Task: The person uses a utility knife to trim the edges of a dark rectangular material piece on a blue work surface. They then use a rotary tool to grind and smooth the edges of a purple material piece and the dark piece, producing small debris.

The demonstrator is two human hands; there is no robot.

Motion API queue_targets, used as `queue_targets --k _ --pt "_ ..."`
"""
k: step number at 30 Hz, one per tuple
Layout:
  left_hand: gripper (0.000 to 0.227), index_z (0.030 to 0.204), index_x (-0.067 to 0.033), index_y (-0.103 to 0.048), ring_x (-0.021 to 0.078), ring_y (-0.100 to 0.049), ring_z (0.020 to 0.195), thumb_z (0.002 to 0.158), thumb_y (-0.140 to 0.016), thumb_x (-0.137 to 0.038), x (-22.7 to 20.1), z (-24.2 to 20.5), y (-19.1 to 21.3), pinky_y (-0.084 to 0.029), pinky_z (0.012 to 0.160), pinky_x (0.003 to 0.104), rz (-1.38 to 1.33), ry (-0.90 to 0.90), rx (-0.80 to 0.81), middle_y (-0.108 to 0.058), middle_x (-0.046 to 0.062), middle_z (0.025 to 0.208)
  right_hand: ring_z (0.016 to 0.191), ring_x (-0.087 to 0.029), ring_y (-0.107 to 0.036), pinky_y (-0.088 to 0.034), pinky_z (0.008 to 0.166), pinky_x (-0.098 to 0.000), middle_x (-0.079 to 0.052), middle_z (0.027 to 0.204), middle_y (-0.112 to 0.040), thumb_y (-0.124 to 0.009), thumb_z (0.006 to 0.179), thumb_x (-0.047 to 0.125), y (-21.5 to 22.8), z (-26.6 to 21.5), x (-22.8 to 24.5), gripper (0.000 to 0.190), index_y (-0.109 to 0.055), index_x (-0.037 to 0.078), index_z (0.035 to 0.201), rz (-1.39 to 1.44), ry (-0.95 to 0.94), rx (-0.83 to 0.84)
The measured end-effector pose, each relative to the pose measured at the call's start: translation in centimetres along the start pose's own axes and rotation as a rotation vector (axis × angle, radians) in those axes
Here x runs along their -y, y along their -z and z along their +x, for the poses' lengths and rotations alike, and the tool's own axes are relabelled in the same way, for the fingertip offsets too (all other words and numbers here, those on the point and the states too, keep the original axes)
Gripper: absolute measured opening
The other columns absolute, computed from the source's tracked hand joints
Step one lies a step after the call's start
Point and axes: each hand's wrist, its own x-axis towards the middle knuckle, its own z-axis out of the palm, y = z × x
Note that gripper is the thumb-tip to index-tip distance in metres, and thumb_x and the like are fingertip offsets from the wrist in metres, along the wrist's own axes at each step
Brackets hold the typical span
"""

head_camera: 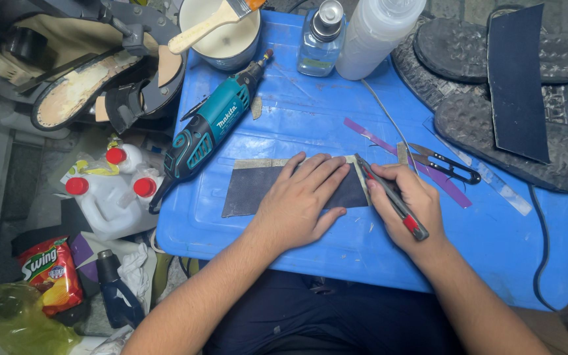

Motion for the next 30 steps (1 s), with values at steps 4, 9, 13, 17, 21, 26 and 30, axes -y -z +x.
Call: queue_targets --k 4,9,13,17,21,26,30 --pt "0.070 0.144 0.0011 -0.051 0.0314 -0.047 0.141 0.088 -0.072 -0.036 -0.2 -0.1 -0.4 -0.029 0.121 0.056 0.046 -0.007 -0.004 -0.052 0.015 0.148 0.093 -0.022 -0.076 -0.059 0.081 -0.0303 -0.018 0.107 -0.075 -0.071 0.095 0.005 -0.4 0.0 -0.4 0.019 -0.068 -0.005 0.111 -0.019 0.063 0.008" --pt "0.071 0.145 0.0026 -0.050 0.0323 -0.045 0.142 0.089 -0.071 -0.035 -0.3 -0.1 -0.5 -0.029 0.120 0.056 0.058 -0.010 0.004 -0.051 0.016 0.149 0.092 -0.023 -0.075 -0.059 0.081 -0.0302 -0.019 0.108 -0.074 -0.070 0.094 0.003 -0.3 0.1 -0.6 0.017 -0.067 -0.006 0.108 -0.021 0.089 0.024" --pt "0.071 0.145 0.0026 -0.050 0.0319 -0.045 0.142 0.088 -0.071 -0.035 -0.5 -0.1 -0.4 -0.029 0.120 0.056 0.049 0.005 0.007 -0.051 0.015 0.150 0.094 -0.025 -0.075 -0.059 0.082 -0.0311 -0.019 0.108 -0.073 -0.070 0.094 0.001 -0.4 0.2 -0.3 0.017 -0.067 -0.006 0.109 -0.030 0.122 0.033" --pt "0.071 0.145 0.0026 -0.051 0.0324 -0.045 0.142 0.088 -0.072 -0.034 -0.5 0.0 -0.4 -0.029 0.120 0.056 0.044 0.011 0.006 -0.051 0.016 0.150 0.097 -0.028 -0.075 -0.059 0.085 -0.0330 -0.020 0.109 -0.073 -0.070 0.093 0.001 -0.4 0.3 -0.1 0.018 -0.066 -0.007 0.109 -0.053 0.158 0.033" --pt "0.071 0.145 0.0029 -0.051 0.0323 -0.046 0.141 0.088 -0.071 -0.034 -0.6 -0.1 -0.5 -0.030 0.119 0.057 0.057 0.016 -0.006 -0.051 0.016 0.149 0.098 -0.030 -0.075 -0.059 0.087 -0.0342 -0.020 0.107 -0.073 -0.071 0.092 0.000 -0.3 0.4 0.0 0.015 -0.065 -0.007 0.105 -0.063 0.179 0.054" --pt "0.070 0.144 0.0040 -0.051 0.0321 -0.047 0.140 0.088 -0.070 -0.033 -0.9 0.0 -0.7 -0.031 0.117 0.061 0.105 0.016 0.006 -0.051 0.017 0.149 0.097 -0.032 -0.074 -0.059 0.087 -0.0360 -0.021 0.105 -0.072 -0.071 0.089 -0.001 -0.1 0.6 0.1 0.014 -0.065 -0.007 0.100 -0.096 0.210 0.079" --pt "0.069 0.144 0.0039 -0.051 0.0320 -0.047 0.140 0.089 -0.068 -0.033 -1.1 0.0 -0.8 -0.031 0.117 0.063 0.138 0.021 0.011 -0.051 0.017 0.149 0.095 -0.033 -0.073 -0.059 0.084 -0.0363 -0.021 0.104 -0.072 -0.072 0.088 -0.001 0.0 0.4 0.3 0.013 -0.063 -0.006 0.097 -0.097 0.214 0.091"
